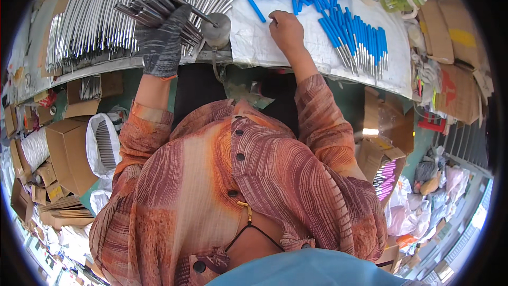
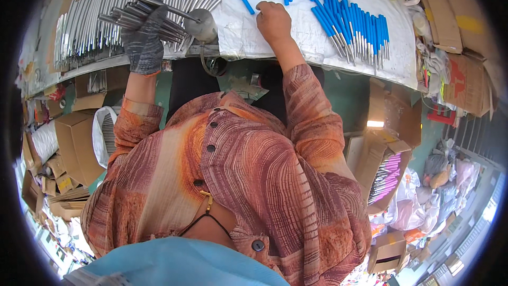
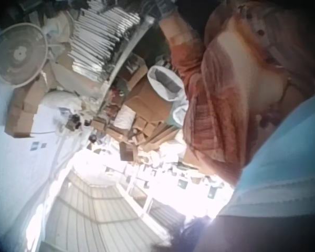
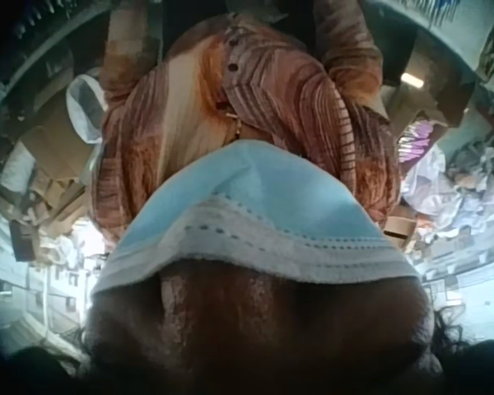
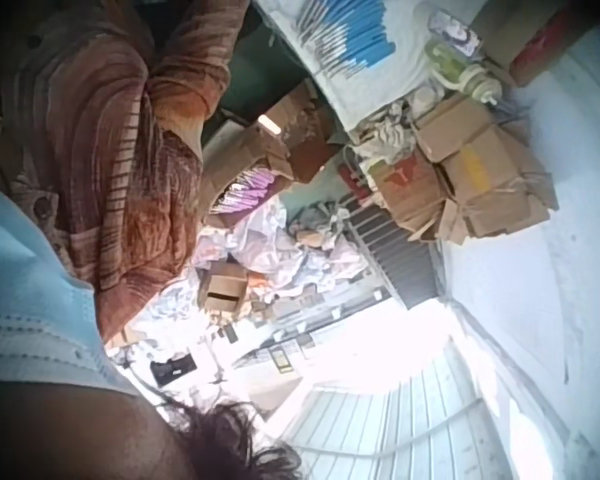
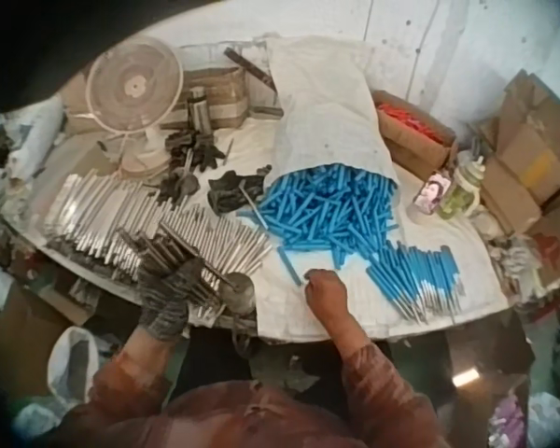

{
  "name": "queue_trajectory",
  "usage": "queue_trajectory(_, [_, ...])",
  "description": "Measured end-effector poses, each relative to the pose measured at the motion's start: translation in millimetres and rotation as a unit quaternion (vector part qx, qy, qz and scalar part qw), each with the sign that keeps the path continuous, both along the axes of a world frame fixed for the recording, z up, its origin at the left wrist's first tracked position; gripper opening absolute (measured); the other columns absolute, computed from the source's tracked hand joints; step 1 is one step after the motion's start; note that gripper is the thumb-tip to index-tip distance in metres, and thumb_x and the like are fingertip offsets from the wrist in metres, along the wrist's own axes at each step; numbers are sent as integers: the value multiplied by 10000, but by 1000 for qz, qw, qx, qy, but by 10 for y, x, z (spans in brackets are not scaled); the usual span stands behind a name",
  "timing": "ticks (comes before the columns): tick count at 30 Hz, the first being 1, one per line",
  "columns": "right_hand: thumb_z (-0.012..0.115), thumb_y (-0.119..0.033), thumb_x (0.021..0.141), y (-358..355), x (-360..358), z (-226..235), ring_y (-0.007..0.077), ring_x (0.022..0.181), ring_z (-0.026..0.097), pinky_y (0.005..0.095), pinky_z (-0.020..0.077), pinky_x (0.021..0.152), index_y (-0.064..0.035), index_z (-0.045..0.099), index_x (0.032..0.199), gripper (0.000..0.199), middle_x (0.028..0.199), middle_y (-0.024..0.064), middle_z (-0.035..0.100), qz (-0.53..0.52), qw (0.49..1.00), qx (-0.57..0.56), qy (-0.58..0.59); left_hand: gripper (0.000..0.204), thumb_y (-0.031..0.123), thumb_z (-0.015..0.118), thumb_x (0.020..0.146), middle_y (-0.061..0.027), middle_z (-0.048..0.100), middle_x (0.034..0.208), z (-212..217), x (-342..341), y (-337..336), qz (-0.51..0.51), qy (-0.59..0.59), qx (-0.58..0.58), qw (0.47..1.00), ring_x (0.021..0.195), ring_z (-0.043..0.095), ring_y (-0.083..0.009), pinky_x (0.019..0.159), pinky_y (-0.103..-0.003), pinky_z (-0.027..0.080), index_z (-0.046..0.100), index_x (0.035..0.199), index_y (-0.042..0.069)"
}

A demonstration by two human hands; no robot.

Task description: Assembling blue plastic caps onto metal rods at a workbench.

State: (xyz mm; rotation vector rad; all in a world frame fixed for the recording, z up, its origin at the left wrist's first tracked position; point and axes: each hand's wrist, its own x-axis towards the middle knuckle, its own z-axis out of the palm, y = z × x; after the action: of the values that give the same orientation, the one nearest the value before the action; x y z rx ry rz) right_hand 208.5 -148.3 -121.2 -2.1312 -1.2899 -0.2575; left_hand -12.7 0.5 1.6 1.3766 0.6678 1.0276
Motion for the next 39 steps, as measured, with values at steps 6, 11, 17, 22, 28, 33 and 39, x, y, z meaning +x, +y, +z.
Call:
queue_trajectory(6, [601, -130, 732, 188, -5, -49, 311, 868, 588, 405, 479, 750, -86, 641, 907, 184, 874, 119, 645, -19, 1000, -4, -19, 187, 26, 704, 733, -3, 610, 797, -103, 123, -138, -51, 59, 114, 990, 702, 579, -90, 634, -243, 469, 567, 858, 50])
queue_trajectory(11, [610, -102, 711, 104, -56, 191, 305, 760, 611, 371, 499, 687, -50, 639, 904, 202, 830, 139, 636, -7, 990, 87, 112, 181, 41, 692, 756, -34, 624, 839, 148, 74, -190, -92, 10, -5, 996, 734, 593, -106, 613, -225, 480, 615, 920, 37])
queue_trajectory(17, [631, -33, 806, -98, -512, 1545, 109, 718, 607, 243, 538, 617, 11, 555, 977, 192, 836, 63, 612, 90, 822, 330, 455, 183, 65, 662, 770, -44, 636, 773, 155, 107, -202, -149, -21, -102, 983, 713, 608, -117, 598, -236, 482, 631, 948, 34])
queue_trajectory(22, [608, -40, 836, -86, -629, 1784, 204, 744, 651, 280, 577, 607, 40, 494, 1022, 232, 878, 136, 607, 139, 799, 397, 429, 172, 67, 648, 775, -46, 643, 793, 184, 117, -238, -183, -46, -157, 969, 721, 612, -124, 627, -235, 486, 634, 943, 34])
queue_trajectory(28, [636, -15, 811, -19, -705, 1821, 166, 743, 642, 259, 566, 608, 31, 497, 1020, 255, 839, 100, 603, 149, 798, 393, 432, 209, 80, 650, 775, -52, 644, 820, 132, 111, -214, -196, -49, -158, 967, 742, 609, -130, 638, -235, 482, 621, 978, 38])
queue_trajectory(33, [561, -67, 876, 146, -727, 2055, 169, 738, 629, 274, 547, 665, 33, 559, 969, 137, 825, 103, 609, 176, 885, 351, 250, 58, 50, 613, 811, -68, 543, 617, 189, 164, -254, -213, -118, -178, 954, 478, 501, -123, 407, -252, 395, 589, 824, 0])
queue_trajectory(39, [579, -193, 866, 427, -724, 2174, 221, 736, 578, 312, 469, 672, 17, 534, 1002, 255, 809, 158, 578, 316, 942, 108, 19, 184, 157, 590, 818, -120, 607, 711, -138, 165, 10, -184, -155, -428, 871, 638, 601, -217, 600, -307, 519, 604, 865, -20])
